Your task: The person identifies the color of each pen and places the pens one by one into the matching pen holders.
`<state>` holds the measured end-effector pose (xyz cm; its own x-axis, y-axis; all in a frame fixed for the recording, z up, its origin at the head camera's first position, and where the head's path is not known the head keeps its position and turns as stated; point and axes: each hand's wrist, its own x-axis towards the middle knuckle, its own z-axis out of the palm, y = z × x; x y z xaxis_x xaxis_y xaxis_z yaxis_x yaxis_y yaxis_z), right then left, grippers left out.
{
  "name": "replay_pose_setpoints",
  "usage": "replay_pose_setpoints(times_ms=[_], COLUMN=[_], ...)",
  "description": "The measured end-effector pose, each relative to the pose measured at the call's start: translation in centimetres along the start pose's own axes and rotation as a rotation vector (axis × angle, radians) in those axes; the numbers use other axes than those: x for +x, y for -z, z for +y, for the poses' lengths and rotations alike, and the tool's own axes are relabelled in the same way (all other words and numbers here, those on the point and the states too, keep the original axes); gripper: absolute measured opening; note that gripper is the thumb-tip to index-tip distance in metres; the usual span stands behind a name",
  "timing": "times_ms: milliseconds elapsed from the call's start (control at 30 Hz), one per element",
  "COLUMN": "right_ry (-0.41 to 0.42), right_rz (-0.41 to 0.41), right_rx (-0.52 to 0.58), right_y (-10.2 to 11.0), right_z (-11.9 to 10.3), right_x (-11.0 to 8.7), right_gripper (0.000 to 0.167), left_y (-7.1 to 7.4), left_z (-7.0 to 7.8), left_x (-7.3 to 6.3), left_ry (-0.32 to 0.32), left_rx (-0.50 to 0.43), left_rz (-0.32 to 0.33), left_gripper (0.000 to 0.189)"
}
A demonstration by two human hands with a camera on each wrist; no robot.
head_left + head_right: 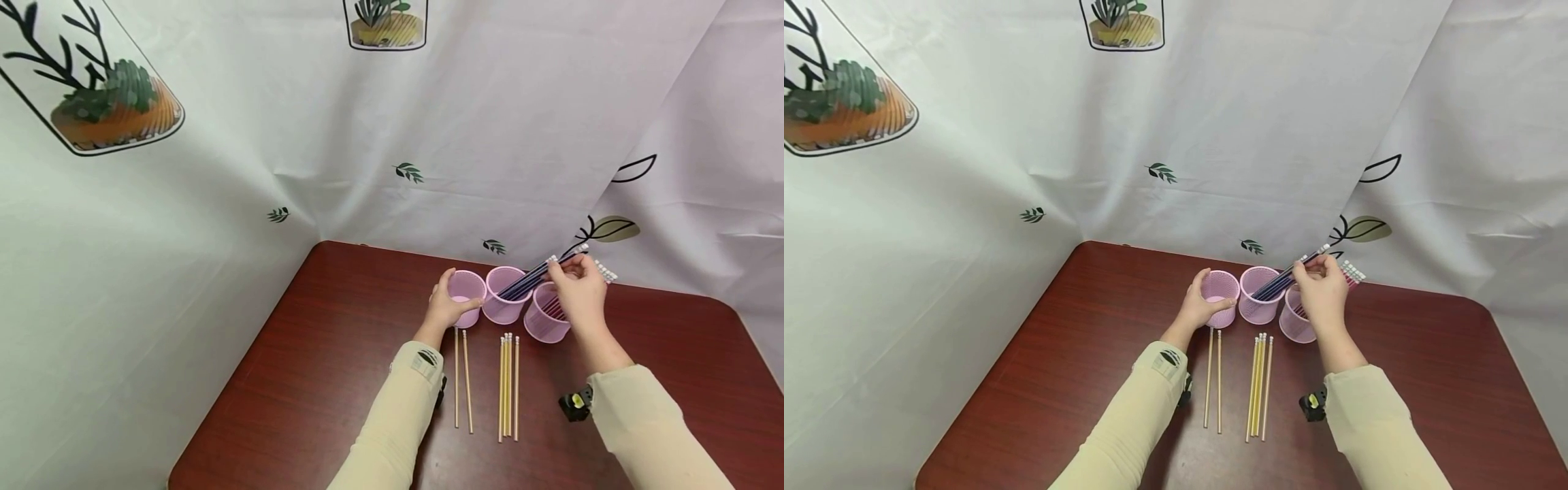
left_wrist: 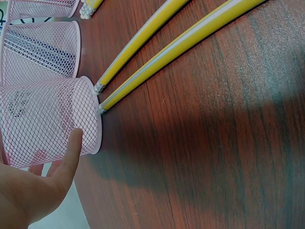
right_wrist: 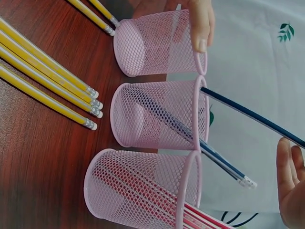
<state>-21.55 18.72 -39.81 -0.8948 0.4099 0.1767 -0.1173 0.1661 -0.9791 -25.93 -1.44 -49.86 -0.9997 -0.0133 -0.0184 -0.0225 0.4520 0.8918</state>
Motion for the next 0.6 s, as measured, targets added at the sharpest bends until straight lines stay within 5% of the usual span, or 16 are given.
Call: replay_pose_setpoints(times_ms=[400, 600], right_ry=[-0.001, -0.091], right_rz=[0.025, -0.036], right_rx=[-0.249, -0.185], right_y=[0.3, 0.2], right_z=[1.5, 2.9], right_x=[0.1, 0.1], right_gripper=[0.013, 0.015], left_y=[0.1, 0.1], left_z=[0.2, 0.3], left_x=[-0.2, -0.2], left_ry=[-0.001, 0.005], left_rx=[-0.011, -0.004], left_rz=[-0.003, -0.002], left_gripper=[0.090, 0.090])
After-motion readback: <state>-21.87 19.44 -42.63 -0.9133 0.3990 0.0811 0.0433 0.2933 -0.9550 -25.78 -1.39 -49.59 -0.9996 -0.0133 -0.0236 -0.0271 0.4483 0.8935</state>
